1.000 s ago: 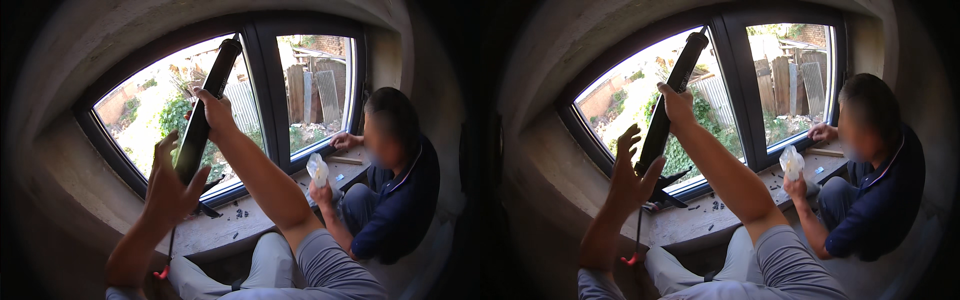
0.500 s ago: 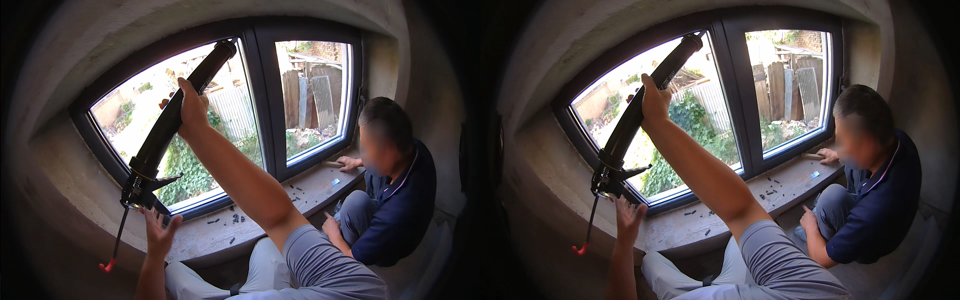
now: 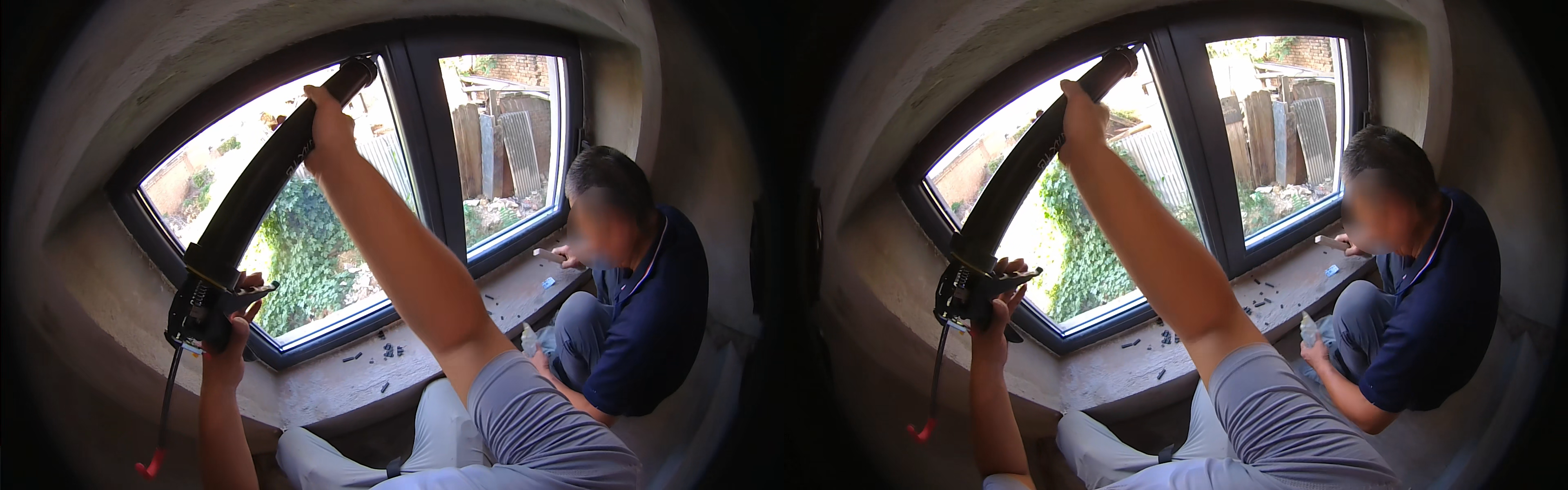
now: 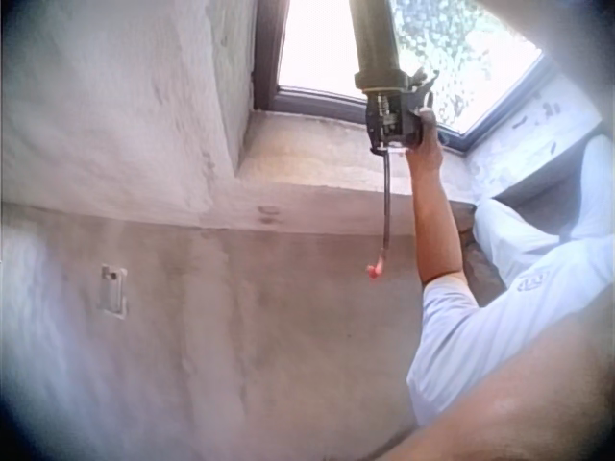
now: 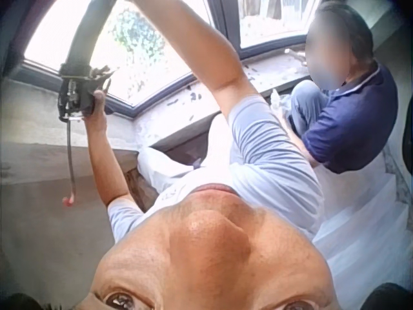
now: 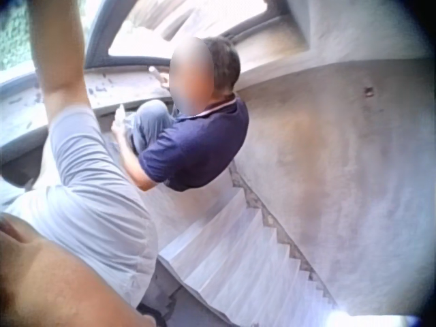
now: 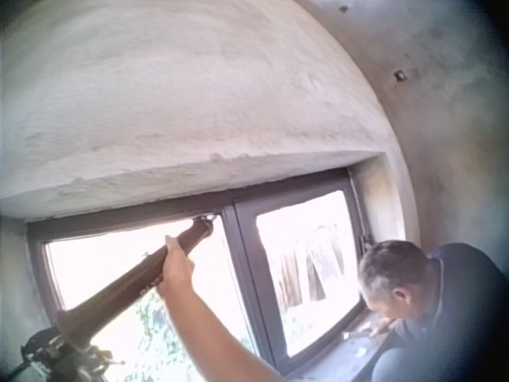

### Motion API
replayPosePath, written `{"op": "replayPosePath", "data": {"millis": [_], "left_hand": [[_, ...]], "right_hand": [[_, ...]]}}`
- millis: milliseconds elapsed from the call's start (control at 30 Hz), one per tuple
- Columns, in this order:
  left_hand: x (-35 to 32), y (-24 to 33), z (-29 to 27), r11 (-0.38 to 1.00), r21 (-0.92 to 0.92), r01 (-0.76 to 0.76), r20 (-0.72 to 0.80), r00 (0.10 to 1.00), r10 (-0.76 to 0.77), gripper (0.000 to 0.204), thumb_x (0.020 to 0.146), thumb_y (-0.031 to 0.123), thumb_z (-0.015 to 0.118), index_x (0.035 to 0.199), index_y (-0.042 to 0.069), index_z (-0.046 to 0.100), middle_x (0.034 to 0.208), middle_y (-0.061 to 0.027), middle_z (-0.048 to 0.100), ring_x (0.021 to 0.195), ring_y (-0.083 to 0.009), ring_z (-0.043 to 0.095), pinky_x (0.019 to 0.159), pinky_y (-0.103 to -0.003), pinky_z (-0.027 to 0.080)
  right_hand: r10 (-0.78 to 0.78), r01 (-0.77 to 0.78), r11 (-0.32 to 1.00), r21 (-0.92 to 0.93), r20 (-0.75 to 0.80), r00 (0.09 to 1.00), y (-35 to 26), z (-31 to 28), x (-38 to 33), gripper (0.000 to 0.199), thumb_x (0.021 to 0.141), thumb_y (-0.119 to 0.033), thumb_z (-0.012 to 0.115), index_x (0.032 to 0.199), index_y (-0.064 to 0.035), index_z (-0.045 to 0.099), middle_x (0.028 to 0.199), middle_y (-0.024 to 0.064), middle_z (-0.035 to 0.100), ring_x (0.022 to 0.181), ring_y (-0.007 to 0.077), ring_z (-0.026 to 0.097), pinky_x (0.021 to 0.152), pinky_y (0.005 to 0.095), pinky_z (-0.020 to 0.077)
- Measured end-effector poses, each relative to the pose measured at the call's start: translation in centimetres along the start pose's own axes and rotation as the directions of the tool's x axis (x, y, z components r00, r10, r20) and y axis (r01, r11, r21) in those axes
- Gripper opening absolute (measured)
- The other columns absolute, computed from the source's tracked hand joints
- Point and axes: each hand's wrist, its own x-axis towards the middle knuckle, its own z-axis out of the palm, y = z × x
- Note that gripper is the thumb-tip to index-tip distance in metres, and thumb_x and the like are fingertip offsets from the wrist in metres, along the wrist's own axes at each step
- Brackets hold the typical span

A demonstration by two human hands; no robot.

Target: The person applies sealant to the window frame using a caulking gun, then walks down the stairs and moves a ladder.

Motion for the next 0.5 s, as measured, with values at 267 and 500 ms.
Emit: {"op": "replayPosePath", "data": {"millis": [267,500], "left_hand": [[-0.4,1.3,1.6,0.964,-0.253,0.082,0.022,0.997,-0.079,0.085,0.091,0.059,0.064,0.151,0.006,0.036,0.144,-0.0133,0.052,0.139,-0.0312,0.047,0.115,-0.046,0.039],[0.4,1.4,-0.1,0.905,-0.417,0.083,-0.033,0.994,-0.107,0.063,0.099,0.053,0.054,0.134,0.002,0.049,0.120,-0.0124,0.063,0.127,-0.0326,0.057,0.111,-0.044,0.045]], "right_hand": [[-0.011,0.005,0.997,0.082,0.067,0.998,0.4,-0.1,2.0,0.050,0.091,-0.022,0.065,0.121,0.0063,0.037,0.101,0.0234,0.050,0.080,0.0357,0.066,0.074,0.0529,0.0622],[-0.034,0.023,0.993,0.117,0.093,0.995,1.6,0.4,4.1,0.047,0.091,-0.023,0.065,0.119,0.0063,0.041,0.096,0.0226,0.054,0.078,0.0360,0.066,0.076,0.0554,0.0609]]}}
